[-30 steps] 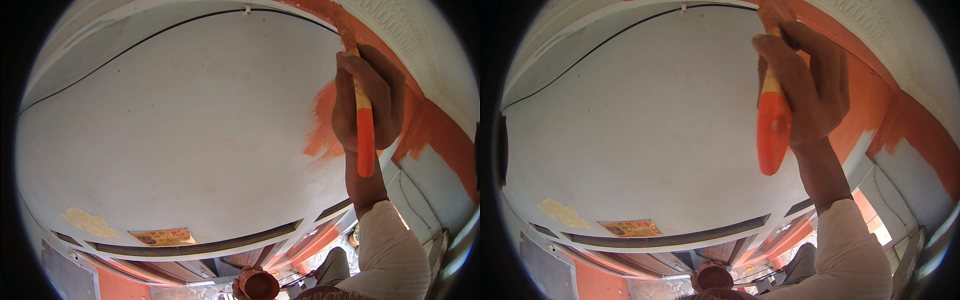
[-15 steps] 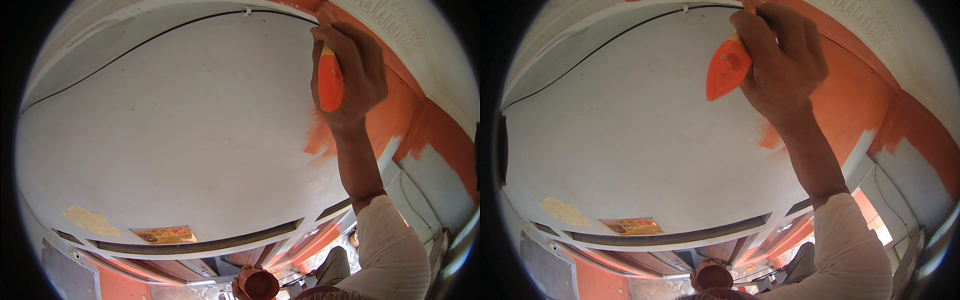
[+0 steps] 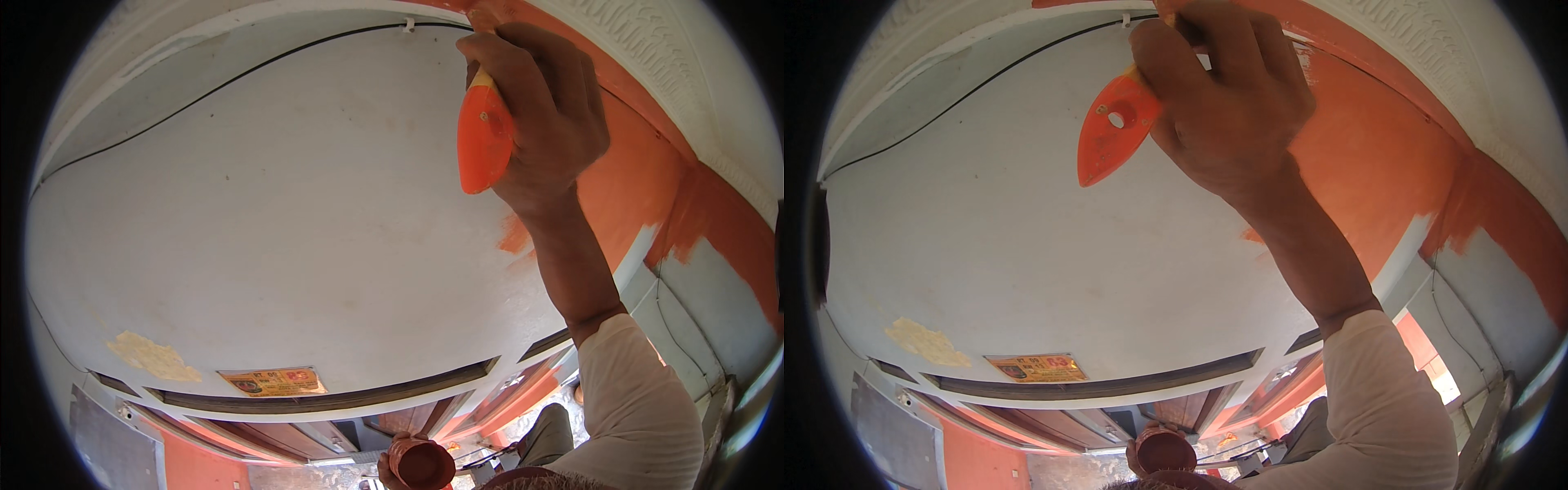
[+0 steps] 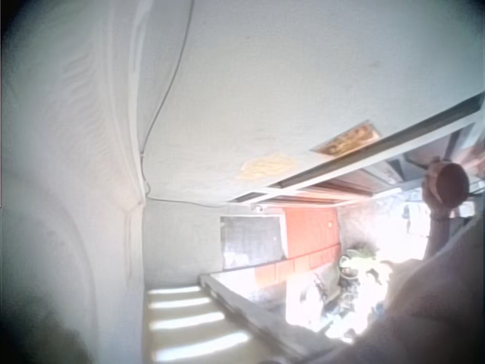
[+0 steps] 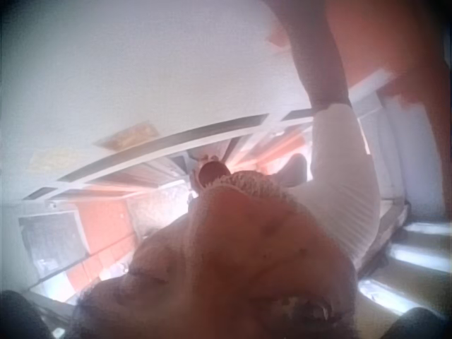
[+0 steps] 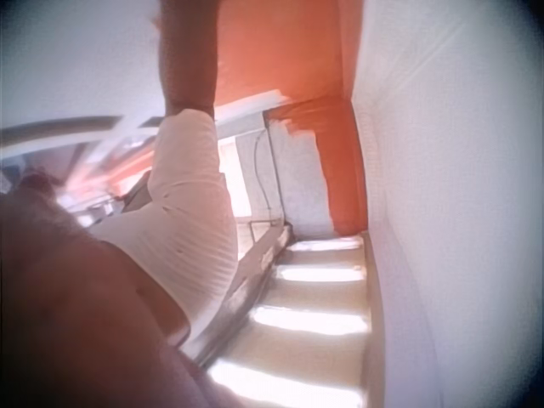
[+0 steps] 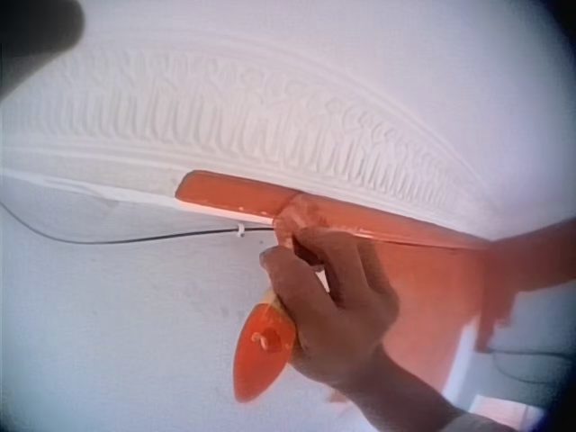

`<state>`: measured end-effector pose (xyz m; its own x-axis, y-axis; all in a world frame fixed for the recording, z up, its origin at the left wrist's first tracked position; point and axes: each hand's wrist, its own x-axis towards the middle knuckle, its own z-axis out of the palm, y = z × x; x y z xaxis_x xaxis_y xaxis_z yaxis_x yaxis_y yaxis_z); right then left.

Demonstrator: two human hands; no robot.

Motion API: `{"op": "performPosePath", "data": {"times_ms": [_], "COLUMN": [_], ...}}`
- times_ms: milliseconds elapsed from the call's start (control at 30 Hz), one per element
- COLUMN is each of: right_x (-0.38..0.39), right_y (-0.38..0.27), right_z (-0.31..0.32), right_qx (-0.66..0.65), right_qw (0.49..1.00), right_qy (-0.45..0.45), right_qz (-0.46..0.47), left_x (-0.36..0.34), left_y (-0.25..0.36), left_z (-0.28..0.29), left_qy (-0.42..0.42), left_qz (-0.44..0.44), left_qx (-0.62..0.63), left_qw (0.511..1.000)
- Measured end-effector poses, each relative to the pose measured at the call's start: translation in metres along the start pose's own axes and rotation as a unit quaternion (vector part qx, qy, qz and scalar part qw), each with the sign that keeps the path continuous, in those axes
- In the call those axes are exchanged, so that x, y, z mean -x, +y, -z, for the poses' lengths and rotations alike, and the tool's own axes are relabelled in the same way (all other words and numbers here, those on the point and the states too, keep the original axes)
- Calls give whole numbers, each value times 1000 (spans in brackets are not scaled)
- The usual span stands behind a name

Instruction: The person paints a white ceiling with orange paint using a brush and a small container. They repeatedly dip the brush into the container and apply paint in broad strokes across the ceiling surface.

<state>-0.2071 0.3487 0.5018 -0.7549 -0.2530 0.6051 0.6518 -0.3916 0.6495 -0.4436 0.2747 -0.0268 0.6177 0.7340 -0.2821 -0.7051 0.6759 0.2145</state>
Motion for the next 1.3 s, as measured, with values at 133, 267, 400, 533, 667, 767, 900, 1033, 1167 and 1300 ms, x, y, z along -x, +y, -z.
{"op": "performPosePath", "data": {"times_ms": [133,267,400,533,667,767,900,1033,1167,1300], "right_x": [-4,-3,7,35,35,31,22,16,11,6], "right_y": [-7,-13,2,47,43,35,26,14,14,10], "right_z": [4,28,58,66,66,53,38,23,15,10], "right_qx": [-26,-69,-24,67,97,88,83,75,45,46], "right_qw": [999,996,996,996,985,987,991,993,998,998], "right_qy": [-23,-59,-90,-55,-133,-120,-95,-76,-45,-33], "right_qz": [6,23,9,3,-59,-54,-46,-51,-19,-12], "left_x": [7,2,2,3,4,5,6,7,7,7], "left_y": [-2,-1,2,-1,-1,-1,-2,0,1,2], "left_z": [-12,-9,-5,-6,-6,-6,-6,-6,-7,-7], "left_qy": [-1,-38,-79,-76,-70,-66,-66,-63,-60,-56], "left_qz": [-21,-24,-28,-22,-21,-22,-19,-21,-23,-23], "left_qx": [-11,-21,-23,-19,-17,-17,-15,-16,-13,-13], "left_qw": [1000,999,996,997,997,997,998,998,998,998]}}
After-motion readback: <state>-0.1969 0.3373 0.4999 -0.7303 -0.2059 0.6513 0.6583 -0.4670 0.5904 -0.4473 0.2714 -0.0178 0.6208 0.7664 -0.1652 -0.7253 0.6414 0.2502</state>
